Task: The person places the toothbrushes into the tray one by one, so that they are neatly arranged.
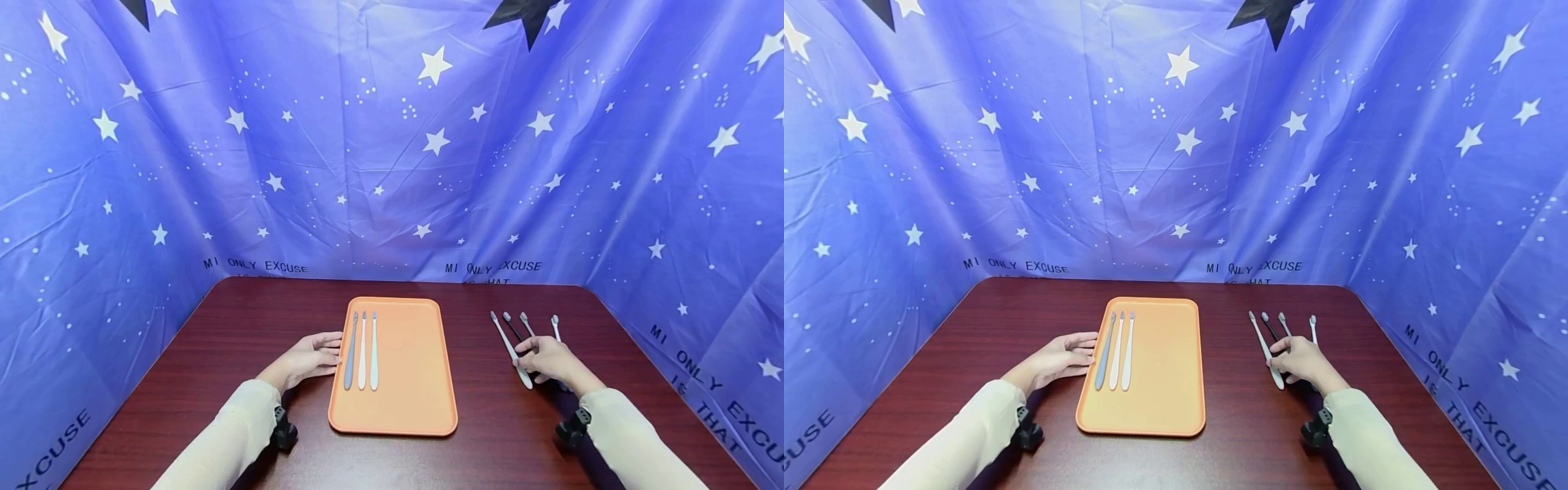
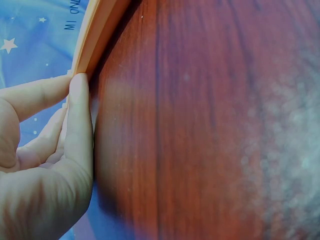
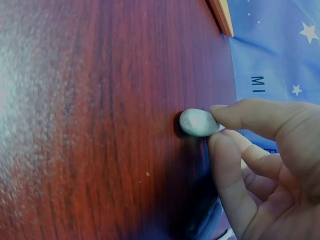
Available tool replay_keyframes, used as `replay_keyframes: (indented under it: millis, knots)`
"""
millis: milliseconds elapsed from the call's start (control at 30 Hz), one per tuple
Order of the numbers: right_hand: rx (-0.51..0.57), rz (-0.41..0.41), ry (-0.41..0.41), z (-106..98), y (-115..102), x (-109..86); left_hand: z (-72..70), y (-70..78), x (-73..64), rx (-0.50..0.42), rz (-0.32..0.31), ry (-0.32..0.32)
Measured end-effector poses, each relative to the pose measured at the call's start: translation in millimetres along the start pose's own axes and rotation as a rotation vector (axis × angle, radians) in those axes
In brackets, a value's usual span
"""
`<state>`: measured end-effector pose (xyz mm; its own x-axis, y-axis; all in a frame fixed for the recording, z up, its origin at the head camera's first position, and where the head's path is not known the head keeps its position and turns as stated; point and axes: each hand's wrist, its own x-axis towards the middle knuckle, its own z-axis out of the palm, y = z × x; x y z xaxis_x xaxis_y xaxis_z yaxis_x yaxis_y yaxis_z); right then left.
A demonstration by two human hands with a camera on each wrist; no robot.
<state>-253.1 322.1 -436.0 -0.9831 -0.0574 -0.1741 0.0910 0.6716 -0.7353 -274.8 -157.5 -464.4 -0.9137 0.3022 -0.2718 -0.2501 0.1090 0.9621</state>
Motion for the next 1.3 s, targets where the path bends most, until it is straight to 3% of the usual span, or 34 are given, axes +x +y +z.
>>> replay_keyframes:
  millis: [467, 1300]
  knots:
    - [-0.077, 0.010, 0.049, 2.9, -4.6, -1.9, -0.6, 0.5, 0.4, -0.003, 0.003, -0.011]
    - [-0.041, 0.025, 0.012, 9.6, -7.3, -1.2, -0.5, 1.4, -0.1, -0.004, -0.002, -0.012]
